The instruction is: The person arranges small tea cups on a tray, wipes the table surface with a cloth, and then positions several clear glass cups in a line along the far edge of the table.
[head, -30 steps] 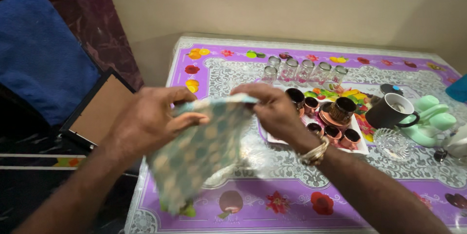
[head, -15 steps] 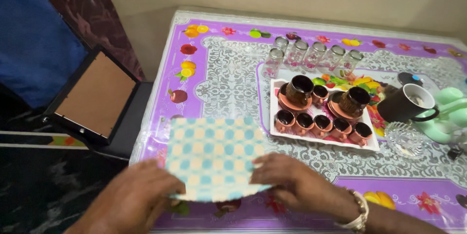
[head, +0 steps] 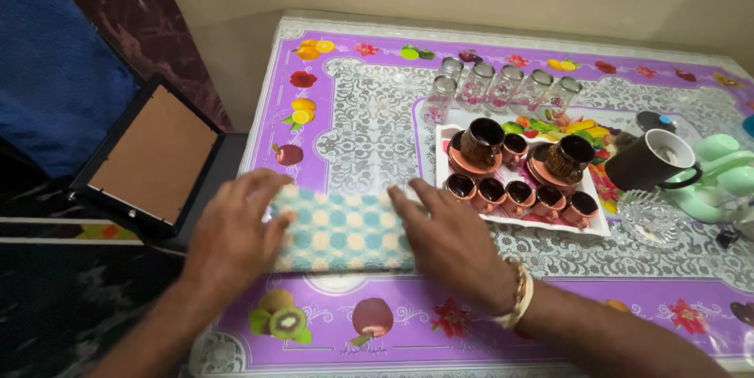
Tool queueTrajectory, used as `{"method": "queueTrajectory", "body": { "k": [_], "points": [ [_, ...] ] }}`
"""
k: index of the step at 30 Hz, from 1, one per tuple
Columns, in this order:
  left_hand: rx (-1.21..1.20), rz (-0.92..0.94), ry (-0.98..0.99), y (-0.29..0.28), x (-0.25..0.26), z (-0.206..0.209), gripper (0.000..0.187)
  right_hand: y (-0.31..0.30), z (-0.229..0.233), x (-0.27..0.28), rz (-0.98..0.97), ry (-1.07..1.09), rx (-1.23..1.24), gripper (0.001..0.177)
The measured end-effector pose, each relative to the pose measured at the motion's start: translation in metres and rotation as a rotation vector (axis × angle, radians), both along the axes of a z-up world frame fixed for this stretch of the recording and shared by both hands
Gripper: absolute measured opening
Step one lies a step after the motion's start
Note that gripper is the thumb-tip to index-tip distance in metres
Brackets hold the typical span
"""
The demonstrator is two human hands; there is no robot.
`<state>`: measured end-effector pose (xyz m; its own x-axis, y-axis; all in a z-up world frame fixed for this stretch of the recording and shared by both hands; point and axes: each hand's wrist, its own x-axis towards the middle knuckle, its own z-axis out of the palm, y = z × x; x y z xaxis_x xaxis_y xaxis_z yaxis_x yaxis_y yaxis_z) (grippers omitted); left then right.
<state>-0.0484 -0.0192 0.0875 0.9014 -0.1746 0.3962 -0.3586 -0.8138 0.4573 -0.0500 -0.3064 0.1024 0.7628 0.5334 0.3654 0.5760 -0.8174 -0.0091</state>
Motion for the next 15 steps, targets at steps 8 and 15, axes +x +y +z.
{"method": "queueTrajectory", "body": {
  "k": [8, 15],
  "points": [
    [0.117, -0.226, 0.172, -0.018, -0.030, -0.030, 0.051, -0.011, -0.007, -0.019, 0.330, 0.278, 0.040, 0.039],
    [0.242, -0.199, -0.092, 0.002, -0.024, -0.042, 0.056, -0.026, -0.005, -0.020, 0.374, 0.129, 0.192, 0.023]
  ]
}}
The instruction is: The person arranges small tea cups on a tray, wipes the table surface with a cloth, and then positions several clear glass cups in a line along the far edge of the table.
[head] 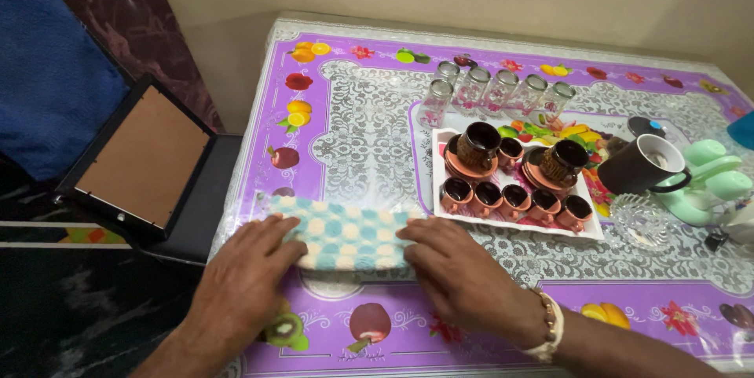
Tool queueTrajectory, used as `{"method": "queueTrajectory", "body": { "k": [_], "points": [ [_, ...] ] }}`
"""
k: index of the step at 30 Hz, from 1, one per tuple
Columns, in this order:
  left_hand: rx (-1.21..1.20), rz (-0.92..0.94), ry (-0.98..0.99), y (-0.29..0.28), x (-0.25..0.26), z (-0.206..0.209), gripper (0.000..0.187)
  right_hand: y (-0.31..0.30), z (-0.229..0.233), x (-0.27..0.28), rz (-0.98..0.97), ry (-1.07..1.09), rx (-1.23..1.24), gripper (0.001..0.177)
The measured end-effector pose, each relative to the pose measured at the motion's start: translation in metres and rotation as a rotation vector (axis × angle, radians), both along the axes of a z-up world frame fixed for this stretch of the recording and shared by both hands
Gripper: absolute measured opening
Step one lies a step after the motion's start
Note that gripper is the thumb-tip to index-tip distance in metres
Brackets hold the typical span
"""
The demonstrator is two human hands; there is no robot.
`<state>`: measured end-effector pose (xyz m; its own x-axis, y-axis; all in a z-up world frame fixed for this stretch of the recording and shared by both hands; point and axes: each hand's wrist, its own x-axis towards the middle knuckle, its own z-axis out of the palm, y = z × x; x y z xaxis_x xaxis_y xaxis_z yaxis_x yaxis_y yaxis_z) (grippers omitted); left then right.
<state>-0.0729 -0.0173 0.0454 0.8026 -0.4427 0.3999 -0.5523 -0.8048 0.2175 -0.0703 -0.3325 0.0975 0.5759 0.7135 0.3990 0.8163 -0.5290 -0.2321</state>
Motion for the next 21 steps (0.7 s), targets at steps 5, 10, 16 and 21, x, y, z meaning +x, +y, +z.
{"method": "queueTrajectory", "body": {
  "k": [5, 10, 16, 21],
  "points": [
    [-0.216, 0.073, -0.053, -0.004, -0.001, 0.029, 0.032, 0.001, 0.015, 0.002, -0.215, 0.425, 0.281, 0.019],
    [-0.465, 0.147, -0.011, 0.000, 0.014, 0.070, 0.026, 0.003, 0.036, 0.035, -0.416, 0.365, 0.327, 0.026],
    [-0.389, -0.029, -0.282, 0.011, 0.014, 0.080, 0.019, -0.006, 0.044, 0.026, -0.070, -0.173, 0.309, 0.023],
    [-0.119, -0.052, -0.057, 0.015, -0.002, 0.028, 0.027, -0.013, 0.027, 0.004, 0.118, -0.037, -0.071, 0.038]
  ]
}}
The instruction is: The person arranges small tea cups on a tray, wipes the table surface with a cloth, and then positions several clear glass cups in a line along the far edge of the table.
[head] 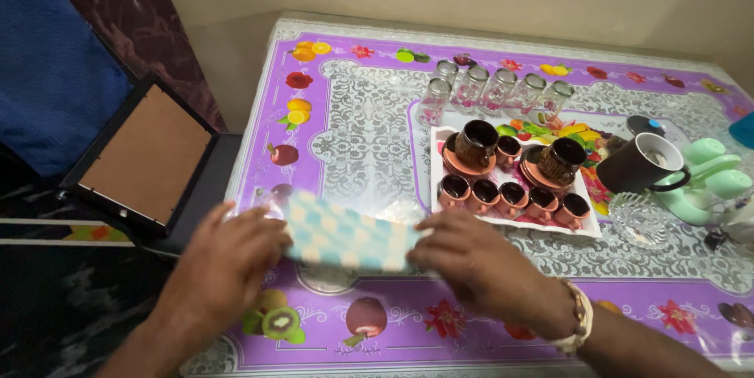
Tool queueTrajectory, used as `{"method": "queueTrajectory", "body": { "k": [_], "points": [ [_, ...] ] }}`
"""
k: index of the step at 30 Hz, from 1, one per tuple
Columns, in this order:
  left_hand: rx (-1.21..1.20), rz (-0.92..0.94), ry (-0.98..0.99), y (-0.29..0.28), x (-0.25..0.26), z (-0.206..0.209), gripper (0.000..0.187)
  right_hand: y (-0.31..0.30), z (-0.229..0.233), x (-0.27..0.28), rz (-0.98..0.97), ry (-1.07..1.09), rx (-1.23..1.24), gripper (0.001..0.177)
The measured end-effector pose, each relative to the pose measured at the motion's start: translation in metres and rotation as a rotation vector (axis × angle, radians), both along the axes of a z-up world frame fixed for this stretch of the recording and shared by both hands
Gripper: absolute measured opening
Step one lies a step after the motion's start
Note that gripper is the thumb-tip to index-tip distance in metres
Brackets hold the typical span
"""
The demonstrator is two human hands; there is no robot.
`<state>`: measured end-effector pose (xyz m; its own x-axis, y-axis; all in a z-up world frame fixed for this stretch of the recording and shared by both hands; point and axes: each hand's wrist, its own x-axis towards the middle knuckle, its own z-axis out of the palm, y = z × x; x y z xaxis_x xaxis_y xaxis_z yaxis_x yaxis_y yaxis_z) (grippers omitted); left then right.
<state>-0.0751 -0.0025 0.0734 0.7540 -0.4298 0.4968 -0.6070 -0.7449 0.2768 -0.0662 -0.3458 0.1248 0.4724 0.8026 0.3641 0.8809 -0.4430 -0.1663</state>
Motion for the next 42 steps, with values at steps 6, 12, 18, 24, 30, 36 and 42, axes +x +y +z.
{"method": "queueTrajectory", "body": {
  "k": [6, 12, 18, 24, 30, 36, 42],
  "points": [
    [0.072, -0.051, 0.214, 0.003, -0.017, -0.034, 0.039, 0.015, -0.003, -0.002, 0.123, 0.159, -0.251, 0.032],
    [0.139, -0.007, 0.349, -0.007, -0.019, -0.024, 0.044, 0.074, 0.002, 0.035, 0.229, -0.281, 0.082, 0.034],
    [0.050, -0.011, 0.201, 0.004, -0.025, -0.021, 0.041, 0.099, -0.031, 0.034, -0.127, 0.012, -0.065, 0.028],
    [-0.016, 0.143, 0.305, 0.003, -0.024, -0.012, 0.052, 0.093, -0.067, 0.018, 0.085, 0.127, 0.012, 0.043],
    [0.060, 0.004, 0.332, -0.017, -0.020, -0.029, 0.065, 0.074, -0.062, 0.029, -0.139, 0.166, 0.019, 0.052],
    [0.044, 0.104, 0.356, -0.008, -0.008, -0.036, 0.061, 0.079, -0.067, 0.015, 0.015, 0.249, 0.110, 0.034],
    [-0.031, 0.078, 0.333, -0.011, 0.025, -0.035, 0.059, 0.086, -0.069, -0.001, 0.162, 0.336, 0.018, 0.044]
  ]
}}
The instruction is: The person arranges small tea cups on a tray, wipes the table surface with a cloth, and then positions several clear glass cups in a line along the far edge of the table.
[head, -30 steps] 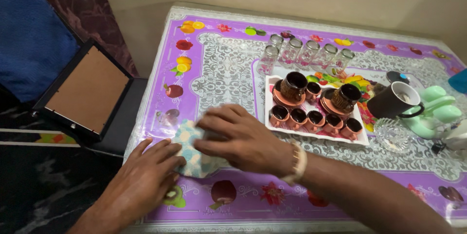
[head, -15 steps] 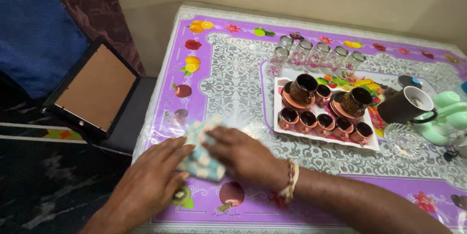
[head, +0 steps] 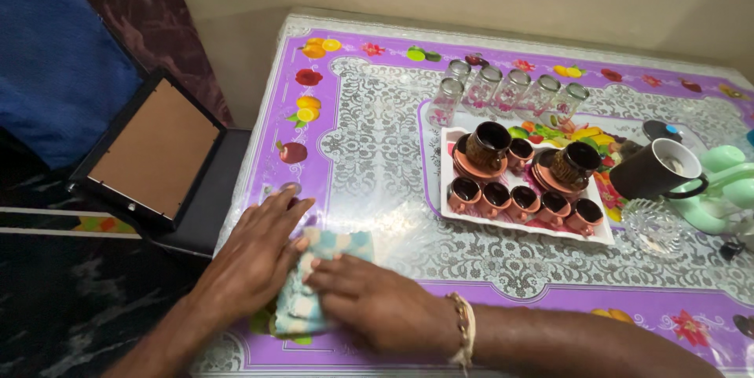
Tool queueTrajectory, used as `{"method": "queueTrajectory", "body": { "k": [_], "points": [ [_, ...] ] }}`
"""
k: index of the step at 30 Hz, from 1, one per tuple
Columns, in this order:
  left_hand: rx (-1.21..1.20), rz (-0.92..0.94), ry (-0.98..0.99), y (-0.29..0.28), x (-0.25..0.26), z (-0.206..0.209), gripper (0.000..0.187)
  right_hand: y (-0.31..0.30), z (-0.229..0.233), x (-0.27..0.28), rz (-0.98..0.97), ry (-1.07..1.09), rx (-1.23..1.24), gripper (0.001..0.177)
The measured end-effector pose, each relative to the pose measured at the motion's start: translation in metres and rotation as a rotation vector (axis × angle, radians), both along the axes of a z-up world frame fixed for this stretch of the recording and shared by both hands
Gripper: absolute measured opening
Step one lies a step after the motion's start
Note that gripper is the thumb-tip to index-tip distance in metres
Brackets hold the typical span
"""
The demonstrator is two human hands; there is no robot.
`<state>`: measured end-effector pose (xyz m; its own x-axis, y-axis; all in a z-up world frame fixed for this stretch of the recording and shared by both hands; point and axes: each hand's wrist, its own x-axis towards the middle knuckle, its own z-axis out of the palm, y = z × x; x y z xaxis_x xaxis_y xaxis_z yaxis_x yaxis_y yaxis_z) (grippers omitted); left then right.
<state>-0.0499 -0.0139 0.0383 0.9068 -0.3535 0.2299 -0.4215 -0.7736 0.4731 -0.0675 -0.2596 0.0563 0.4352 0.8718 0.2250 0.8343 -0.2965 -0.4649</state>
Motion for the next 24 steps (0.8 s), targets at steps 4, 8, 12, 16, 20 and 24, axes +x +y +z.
{"method": "queueTrajectory", "body": {
  "k": [4, 8, 12, 16, 20, 24],
  "points": [
    [-0.049, -0.043, -0.047, -0.008, 0.008, -0.002, 0.059, 0.004, -0.014, 0.044, -0.326, -0.215, 0.083, 0.050],
    [-0.059, -0.109, -0.127, -0.019, -0.004, 0.002, 0.063, 0.004, -0.020, 0.017, -0.200, -0.251, 0.065, 0.057],
    [0.025, -0.112, -0.014, -0.023, -0.011, 0.003, 0.070, -0.005, -0.012, 0.024, -0.120, -0.072, 0.035, 0.054],
    [-0.023, -0.037, -0.067, -0.019, -0.001, 0.004, 0.073, 0.012, -0.014, 0.072, -0.325, -0.294, 0.098, 0.056],
    [-0.076, 0.031, -0.064, -0.011, 0.003, 0.006, 0.076, 0.034, -0.022, 0.062, -0.358, -0.207, 0.129, 0.045],
    [-0.169, 0.051, -0.078, 0.003, 0.006, 0.002, 0.075, 0.026, -0.008, 0.037, -0.115, 0.009, 0.012, 0.038]
  ]
}}
